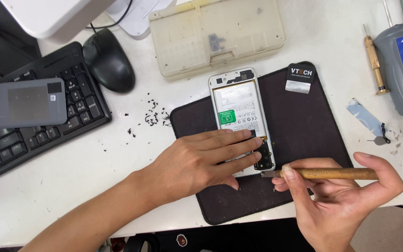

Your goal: The person uses a wooden pry tool and a screwdriver to remove screws and pry open the back of a smartphone. They manipulate internal components and place screws into a small container.

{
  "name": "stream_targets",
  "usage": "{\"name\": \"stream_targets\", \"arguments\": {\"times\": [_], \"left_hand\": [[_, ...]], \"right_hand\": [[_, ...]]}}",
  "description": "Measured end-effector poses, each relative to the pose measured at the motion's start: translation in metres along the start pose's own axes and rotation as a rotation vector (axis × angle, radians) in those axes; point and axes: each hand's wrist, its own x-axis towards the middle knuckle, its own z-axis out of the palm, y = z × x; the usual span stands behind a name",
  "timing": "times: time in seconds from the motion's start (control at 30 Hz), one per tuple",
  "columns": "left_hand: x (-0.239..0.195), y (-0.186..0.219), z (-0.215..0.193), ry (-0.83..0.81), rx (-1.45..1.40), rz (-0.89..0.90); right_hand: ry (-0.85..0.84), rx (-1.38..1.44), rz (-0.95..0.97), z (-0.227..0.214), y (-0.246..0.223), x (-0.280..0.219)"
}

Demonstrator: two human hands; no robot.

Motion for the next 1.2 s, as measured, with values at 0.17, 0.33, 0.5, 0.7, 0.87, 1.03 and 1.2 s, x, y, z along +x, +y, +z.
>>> {"name": "stream_targets", "arguments": {"times": [0.17, 0.33, 0.5, 0.7, 0.87, 1.03, 1.2], "left_hand": [[0.001, 0.000, -0.002, -0.008, 0.007, -0.006], [0.002, 0.001, -0.002, 0.000, 0.006, 0.000], [0.001, 0.000, 0.001, -0.006, 0.009, -0.008], [0.001, 0.001, 0.000, -0.003, 0.005, -0.003], [0.000, 0.001, -0.002, -0.004, 0.005, 0.002], [0.001, 0.000, -0.001, -0.018, 0.011, 0.013], [-0.005, 0.018, 0.003, 0.011, 0.235, -0.004]], "right_hand": [[-0.023, 0.005, 0.010, 0.001, 0.003, 0.003], [0.009, 0.011, 0.050, -0.001, 0.002, 0.003], [-0.019, 0.000, 0.032, 0.000, -0.003, 0.004], [-0.045, -0.067, -0.035, 0.000, -0.007, 0.005], [0.046, -0.005, 0.020, 0.003, -0.005, 0.004], [-0.004, -0.045, -0.011, -0.001, -0.002, 0.004], [0.091, -0.014, 0.036, -0.009, 0.002, 0.002]]}}
